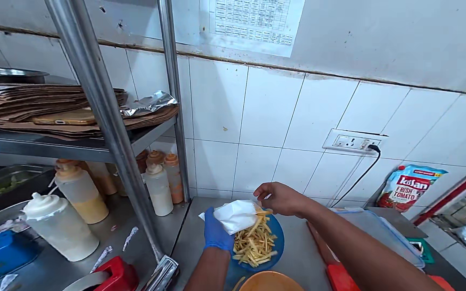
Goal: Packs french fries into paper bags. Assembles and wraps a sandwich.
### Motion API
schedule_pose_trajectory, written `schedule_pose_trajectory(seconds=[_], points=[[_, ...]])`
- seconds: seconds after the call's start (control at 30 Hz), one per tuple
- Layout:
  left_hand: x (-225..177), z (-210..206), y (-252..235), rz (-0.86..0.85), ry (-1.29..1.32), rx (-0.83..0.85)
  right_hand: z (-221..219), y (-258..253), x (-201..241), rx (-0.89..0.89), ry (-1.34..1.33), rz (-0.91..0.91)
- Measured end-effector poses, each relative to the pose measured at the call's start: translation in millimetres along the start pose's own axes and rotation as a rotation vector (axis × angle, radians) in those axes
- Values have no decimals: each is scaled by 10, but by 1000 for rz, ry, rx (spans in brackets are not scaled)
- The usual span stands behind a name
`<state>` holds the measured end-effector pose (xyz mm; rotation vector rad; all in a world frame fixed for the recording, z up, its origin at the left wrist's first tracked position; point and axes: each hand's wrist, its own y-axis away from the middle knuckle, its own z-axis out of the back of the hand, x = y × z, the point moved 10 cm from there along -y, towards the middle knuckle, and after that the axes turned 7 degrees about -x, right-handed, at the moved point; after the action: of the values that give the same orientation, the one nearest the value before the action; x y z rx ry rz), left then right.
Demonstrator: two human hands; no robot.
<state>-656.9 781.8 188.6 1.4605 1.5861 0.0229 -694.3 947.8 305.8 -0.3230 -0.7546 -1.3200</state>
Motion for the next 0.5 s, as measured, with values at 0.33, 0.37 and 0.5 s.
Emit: schedule_pose_trajectory(seconds=[0.33, 0.37, 0.5], points=[[468, 35, -130, 209, 199, 70, -499, 191, -589, -3, -539, 39], [559, 15, -115, 212, 196, 66, -520, 153, -538, -67, -586, 65], [826, 15, -123, 236, 116, 0, -326, 7, -375, -205, -378, 42]])
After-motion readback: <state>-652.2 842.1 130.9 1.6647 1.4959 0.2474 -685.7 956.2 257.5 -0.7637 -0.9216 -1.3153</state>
